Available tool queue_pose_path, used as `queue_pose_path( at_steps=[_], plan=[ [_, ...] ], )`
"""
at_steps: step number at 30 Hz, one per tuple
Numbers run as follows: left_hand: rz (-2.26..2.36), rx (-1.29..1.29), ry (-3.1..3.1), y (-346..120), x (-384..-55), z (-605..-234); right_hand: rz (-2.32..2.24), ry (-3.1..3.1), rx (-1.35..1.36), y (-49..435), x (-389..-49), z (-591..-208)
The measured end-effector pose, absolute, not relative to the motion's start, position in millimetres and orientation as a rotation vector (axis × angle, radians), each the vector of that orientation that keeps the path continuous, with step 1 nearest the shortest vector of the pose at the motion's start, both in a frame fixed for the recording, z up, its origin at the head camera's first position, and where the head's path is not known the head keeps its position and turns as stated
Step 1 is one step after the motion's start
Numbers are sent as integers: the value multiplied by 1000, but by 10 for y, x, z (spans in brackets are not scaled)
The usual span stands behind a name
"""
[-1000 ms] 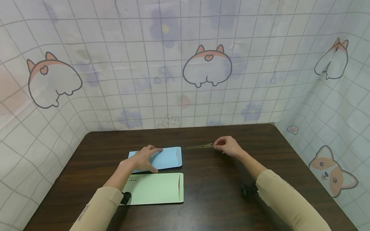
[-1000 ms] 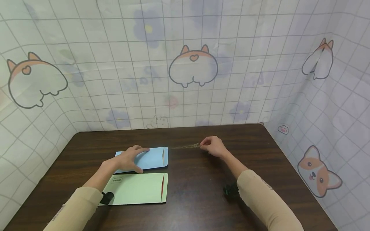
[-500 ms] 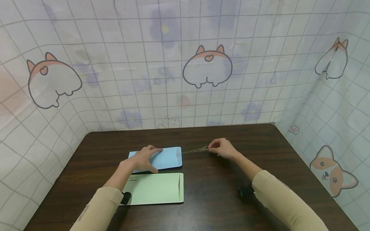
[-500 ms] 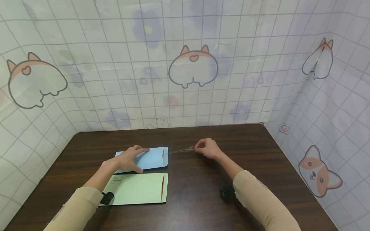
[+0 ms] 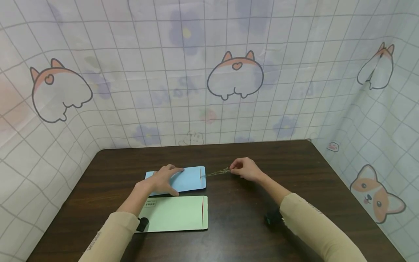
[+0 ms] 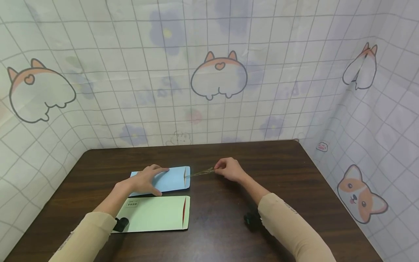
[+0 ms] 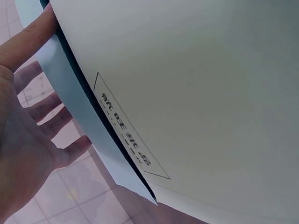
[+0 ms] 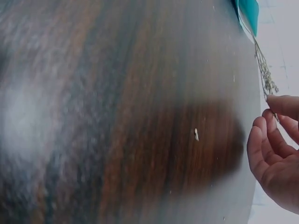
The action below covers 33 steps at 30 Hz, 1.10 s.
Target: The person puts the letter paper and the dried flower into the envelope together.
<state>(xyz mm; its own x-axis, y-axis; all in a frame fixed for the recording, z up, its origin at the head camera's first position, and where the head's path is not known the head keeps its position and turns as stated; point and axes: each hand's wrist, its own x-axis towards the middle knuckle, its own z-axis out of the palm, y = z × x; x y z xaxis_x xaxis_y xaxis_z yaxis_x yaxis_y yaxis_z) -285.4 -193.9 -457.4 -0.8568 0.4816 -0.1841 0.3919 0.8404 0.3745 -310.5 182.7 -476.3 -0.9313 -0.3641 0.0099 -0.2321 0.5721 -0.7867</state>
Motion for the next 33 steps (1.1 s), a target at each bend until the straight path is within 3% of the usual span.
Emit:
queue_pose_path(
  at_steps=[33],
  plan=[
    [456, 667, 2753, -1919, -2835, -4559, -1317, 2605, -631, 1399, -3075, -4801]
  ],
)
